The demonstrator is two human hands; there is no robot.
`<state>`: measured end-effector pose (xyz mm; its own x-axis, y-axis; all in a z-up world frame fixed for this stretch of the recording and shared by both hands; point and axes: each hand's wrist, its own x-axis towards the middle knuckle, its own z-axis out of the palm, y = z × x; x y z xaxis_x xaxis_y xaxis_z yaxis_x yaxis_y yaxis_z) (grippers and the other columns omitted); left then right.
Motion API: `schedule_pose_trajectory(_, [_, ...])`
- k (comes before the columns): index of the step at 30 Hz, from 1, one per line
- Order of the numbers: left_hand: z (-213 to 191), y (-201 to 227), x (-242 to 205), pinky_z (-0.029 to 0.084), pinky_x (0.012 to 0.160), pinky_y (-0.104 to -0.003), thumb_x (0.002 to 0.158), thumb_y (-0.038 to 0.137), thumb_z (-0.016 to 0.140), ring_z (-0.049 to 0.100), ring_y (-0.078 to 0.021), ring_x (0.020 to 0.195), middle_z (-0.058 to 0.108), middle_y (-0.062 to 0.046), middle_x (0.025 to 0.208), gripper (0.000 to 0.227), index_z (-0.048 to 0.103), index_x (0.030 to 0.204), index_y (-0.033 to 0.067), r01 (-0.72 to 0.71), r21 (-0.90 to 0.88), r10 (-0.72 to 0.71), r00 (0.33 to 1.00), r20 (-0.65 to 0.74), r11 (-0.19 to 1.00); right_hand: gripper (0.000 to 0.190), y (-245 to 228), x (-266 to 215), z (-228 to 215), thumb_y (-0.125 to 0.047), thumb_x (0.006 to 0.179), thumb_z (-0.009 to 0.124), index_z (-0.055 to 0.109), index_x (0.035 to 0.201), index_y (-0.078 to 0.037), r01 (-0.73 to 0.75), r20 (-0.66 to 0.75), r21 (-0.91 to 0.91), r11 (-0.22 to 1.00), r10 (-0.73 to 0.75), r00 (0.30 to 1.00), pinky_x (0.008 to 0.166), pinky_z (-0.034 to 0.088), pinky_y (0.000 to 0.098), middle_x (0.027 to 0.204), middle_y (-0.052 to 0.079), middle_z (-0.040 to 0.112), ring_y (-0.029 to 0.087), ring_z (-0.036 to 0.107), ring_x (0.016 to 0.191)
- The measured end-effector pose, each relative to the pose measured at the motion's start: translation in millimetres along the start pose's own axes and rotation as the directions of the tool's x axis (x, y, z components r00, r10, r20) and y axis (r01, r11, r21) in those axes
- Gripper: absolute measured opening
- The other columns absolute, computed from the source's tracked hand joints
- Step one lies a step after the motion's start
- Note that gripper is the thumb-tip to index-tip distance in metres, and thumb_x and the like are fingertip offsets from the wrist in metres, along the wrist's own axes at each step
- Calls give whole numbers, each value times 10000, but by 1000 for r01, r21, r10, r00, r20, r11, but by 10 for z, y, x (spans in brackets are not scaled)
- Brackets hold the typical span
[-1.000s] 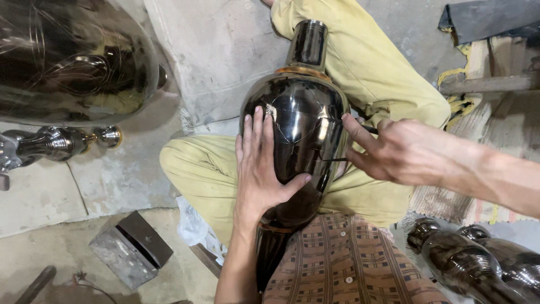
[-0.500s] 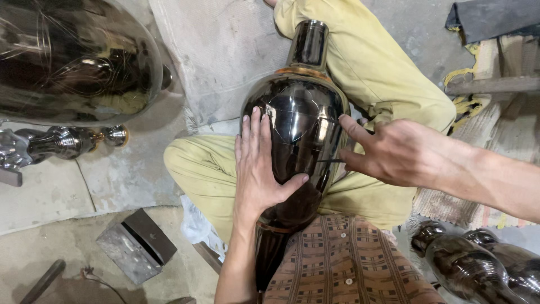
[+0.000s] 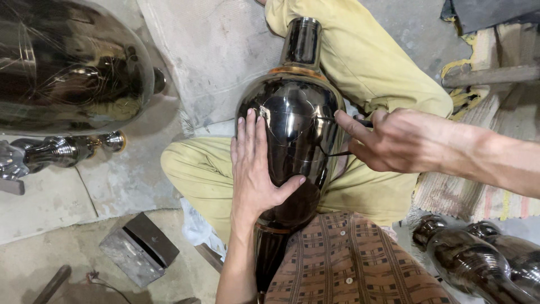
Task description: The person sits on the floor and uses a small metal tool to engrave a geometric pattern onto the surface of a polished metal vase. The person holds the vase steady with one hand while carefully carving lines with the other.
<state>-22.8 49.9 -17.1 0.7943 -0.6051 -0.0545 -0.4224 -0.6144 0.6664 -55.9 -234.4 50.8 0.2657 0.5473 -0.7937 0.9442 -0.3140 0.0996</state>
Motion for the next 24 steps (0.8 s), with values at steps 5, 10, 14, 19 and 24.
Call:
schedule_pose_trajectory(5, [-11,3,3,179,1214,-669,636,502,885,132,-479,1581,152,-267,1696,1319,173,1602,-47,5,11,-5,1000,14,1000,440,10,8,46,-177,1067,338,454,1490,-143,-31,-123,-62,998,23,992,314,466,215,1593,460,211,96,520,536])
schedule_pose_trajectory(10, [-8,-4,4,178,1213,-667,642,503,894,133,-478,1579,150,-269,1694,1319,172,1601,-44,-4,18,4,1000,4,1000,372,13,12,16,-175,1093,330,557,1375,-92,-63,-143,-92,994,49,988,304,419,212,1599,450,277,67,466,490])
schedule_pose_trajectory(14, [-16,8,7,179,1215,-661,632,494,897,139,-476,1575,157,-271,1691,1321,176,1599,-46,1,11,-1,1000,-5,1000,467,65,-46,-110,-94,1033,355,442,1481,-197,-82,-205,34,996,87,975,294,453,229,1592,413,285,64,481,427])
schedule_pose_trajectory(19, [-7,53,18,164,1211,-663,617,470,899,142,-483,1566,164,-282,1679,1303,198,1582,-54,16,14,-16,1000,-4,1000,584,221,-93,-240,-156,1073,276,253,1616,-371,-218,-19,610,762,289,957,332,504,271,1328,220,560,122,533,402])
schedule_pose_trajectory(24, [-15,73,20,159,1202,-669,619,476,888,141,-501,1558,168,-296,1672,1297,206,1580,-66,21,7,-21,1000,-3,1000,722,313,-81,-235,-82,1035,418,203,1670,-347,-329,-139,615,717,509,850,447,489,346,852,6,683,113,548,425])
